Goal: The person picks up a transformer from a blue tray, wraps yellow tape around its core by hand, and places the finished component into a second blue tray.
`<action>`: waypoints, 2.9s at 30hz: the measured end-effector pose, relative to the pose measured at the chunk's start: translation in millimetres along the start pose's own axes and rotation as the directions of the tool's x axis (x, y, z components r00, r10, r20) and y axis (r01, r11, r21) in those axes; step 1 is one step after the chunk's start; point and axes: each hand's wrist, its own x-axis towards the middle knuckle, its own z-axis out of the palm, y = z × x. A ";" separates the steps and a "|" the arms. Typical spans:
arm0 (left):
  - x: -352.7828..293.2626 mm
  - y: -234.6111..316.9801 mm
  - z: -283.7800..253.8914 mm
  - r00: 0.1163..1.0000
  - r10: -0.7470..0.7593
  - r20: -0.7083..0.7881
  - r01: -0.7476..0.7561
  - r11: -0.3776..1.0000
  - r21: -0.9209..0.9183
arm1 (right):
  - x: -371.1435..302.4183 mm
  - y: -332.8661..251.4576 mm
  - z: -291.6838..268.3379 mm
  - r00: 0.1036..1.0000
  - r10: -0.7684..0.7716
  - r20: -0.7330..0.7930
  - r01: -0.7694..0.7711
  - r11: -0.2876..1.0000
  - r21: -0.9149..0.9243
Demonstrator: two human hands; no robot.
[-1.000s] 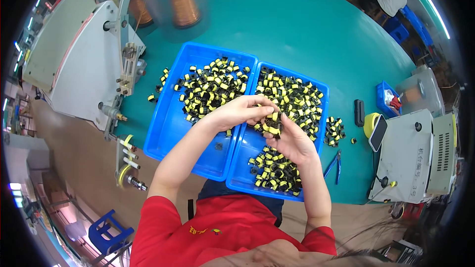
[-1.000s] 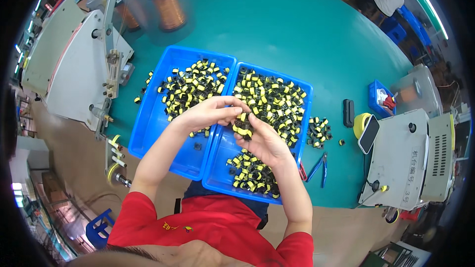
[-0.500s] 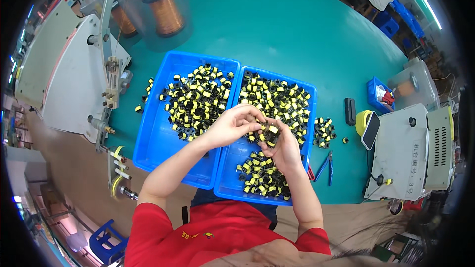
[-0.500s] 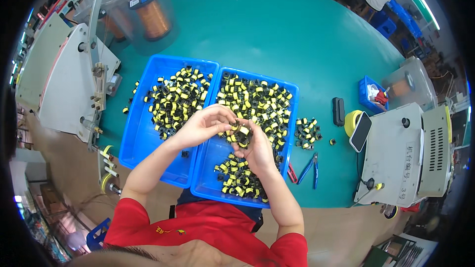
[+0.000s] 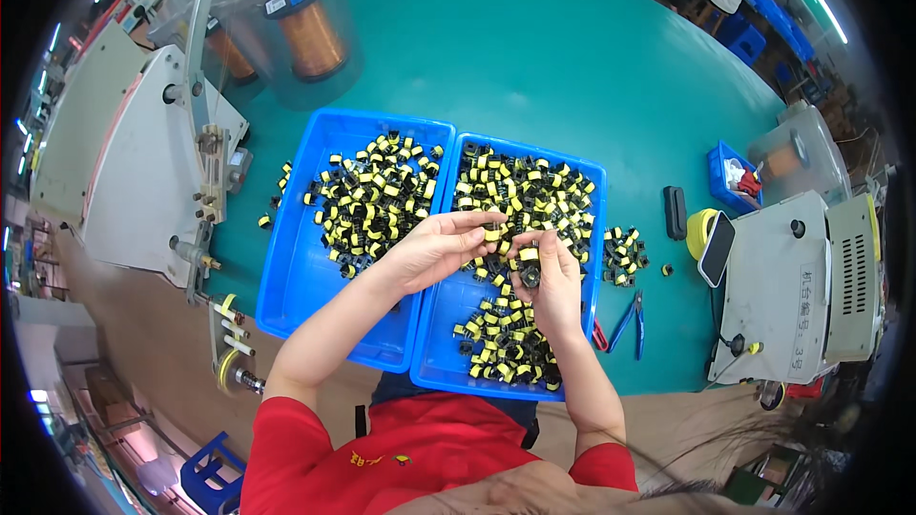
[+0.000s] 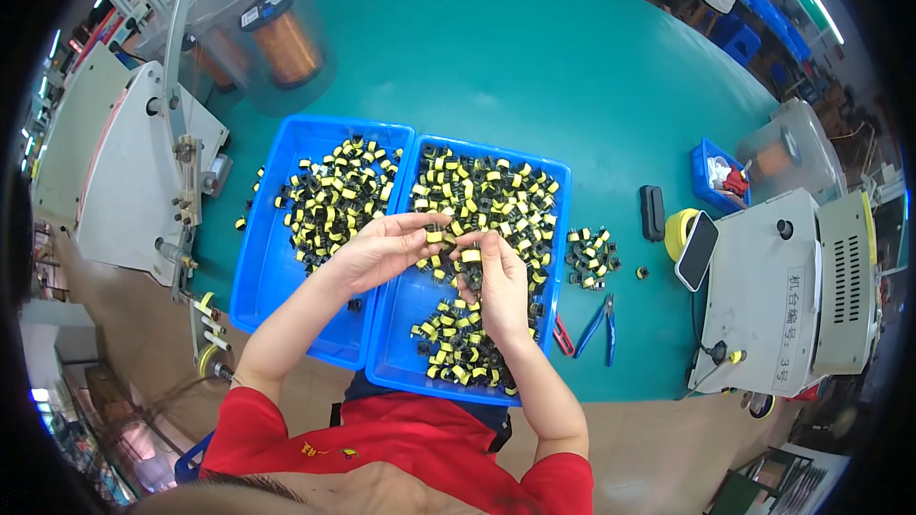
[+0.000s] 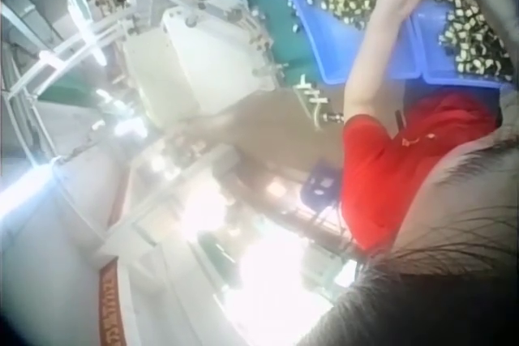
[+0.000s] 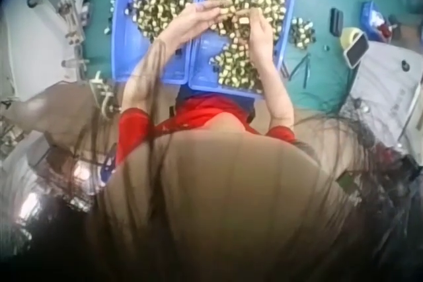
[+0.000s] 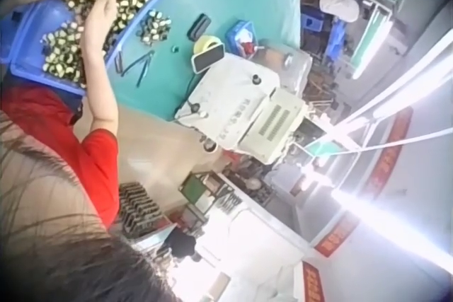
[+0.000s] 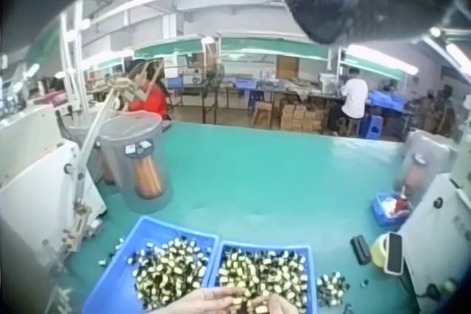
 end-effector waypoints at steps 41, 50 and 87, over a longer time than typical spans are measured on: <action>-4.2 -0.7 10.6 0.998 0.011 -0.059 -0.004 0.992 0.123 | 0.4 -3.3 5.4 0.984 -0.129 0.120 0.122 0.991 0.061; 1.6 -26.3 8.8 0.951 0.309 -0.010 -0.260 0.818 0.513 | 2.7 -6.0 4.7 0.989 -0.004 0.147 -0.011 0.995 0.098; -1.9 -14.2 16.8 0.982 0.114 -0.148 -0.071 0.961 0.268 | 7.7 17.5 1.3 0.759 -0.608 0.230 0.612 0.547 -0.572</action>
